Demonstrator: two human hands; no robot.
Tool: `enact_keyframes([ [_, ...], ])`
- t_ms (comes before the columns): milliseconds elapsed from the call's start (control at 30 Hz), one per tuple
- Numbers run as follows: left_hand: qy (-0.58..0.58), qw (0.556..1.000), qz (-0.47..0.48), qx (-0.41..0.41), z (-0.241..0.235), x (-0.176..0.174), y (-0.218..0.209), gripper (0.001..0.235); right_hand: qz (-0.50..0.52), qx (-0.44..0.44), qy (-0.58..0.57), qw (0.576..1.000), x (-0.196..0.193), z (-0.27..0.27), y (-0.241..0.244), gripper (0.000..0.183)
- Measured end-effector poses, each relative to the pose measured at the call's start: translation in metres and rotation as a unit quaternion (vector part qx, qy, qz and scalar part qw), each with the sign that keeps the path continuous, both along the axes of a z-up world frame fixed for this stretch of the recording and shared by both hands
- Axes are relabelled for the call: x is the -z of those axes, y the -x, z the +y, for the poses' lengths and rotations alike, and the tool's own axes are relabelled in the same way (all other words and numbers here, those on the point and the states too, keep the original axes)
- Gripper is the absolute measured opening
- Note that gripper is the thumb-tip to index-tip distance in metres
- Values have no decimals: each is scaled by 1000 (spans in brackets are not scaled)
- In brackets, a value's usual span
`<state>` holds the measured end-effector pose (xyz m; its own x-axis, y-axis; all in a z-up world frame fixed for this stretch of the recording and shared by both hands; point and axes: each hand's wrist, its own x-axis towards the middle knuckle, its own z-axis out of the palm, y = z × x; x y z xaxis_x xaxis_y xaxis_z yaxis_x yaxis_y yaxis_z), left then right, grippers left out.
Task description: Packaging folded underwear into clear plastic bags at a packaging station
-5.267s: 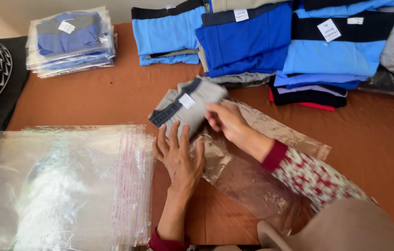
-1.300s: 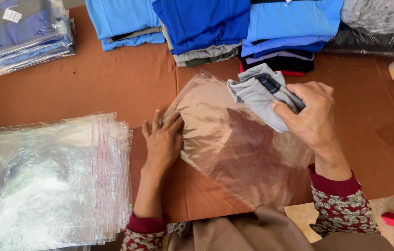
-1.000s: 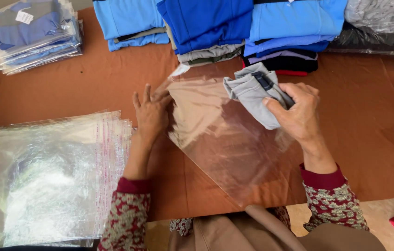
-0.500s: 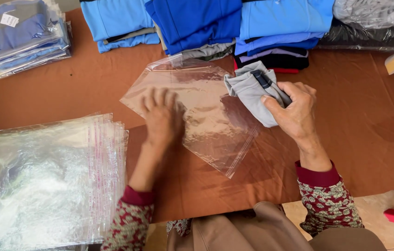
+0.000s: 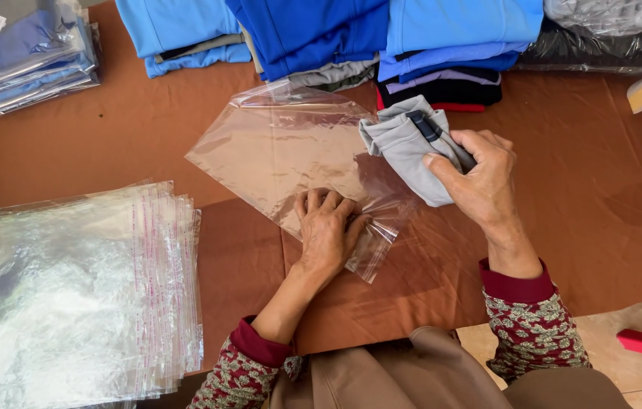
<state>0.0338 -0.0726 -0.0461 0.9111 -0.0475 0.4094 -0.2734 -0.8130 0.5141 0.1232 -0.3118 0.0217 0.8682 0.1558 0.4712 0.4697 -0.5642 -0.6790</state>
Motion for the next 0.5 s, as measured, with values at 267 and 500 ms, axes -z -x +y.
enact_keyframes([
  [267, 87, 995, 32, -35, 15, 13, -10, 12, 80, -42, -127, 988, -27, 15, 21, 25],
  [500, 302, 932, 184, -73, 16, -13, -5, 19, 61, -118, -105, 986, -23, 4, 17, 26],
])
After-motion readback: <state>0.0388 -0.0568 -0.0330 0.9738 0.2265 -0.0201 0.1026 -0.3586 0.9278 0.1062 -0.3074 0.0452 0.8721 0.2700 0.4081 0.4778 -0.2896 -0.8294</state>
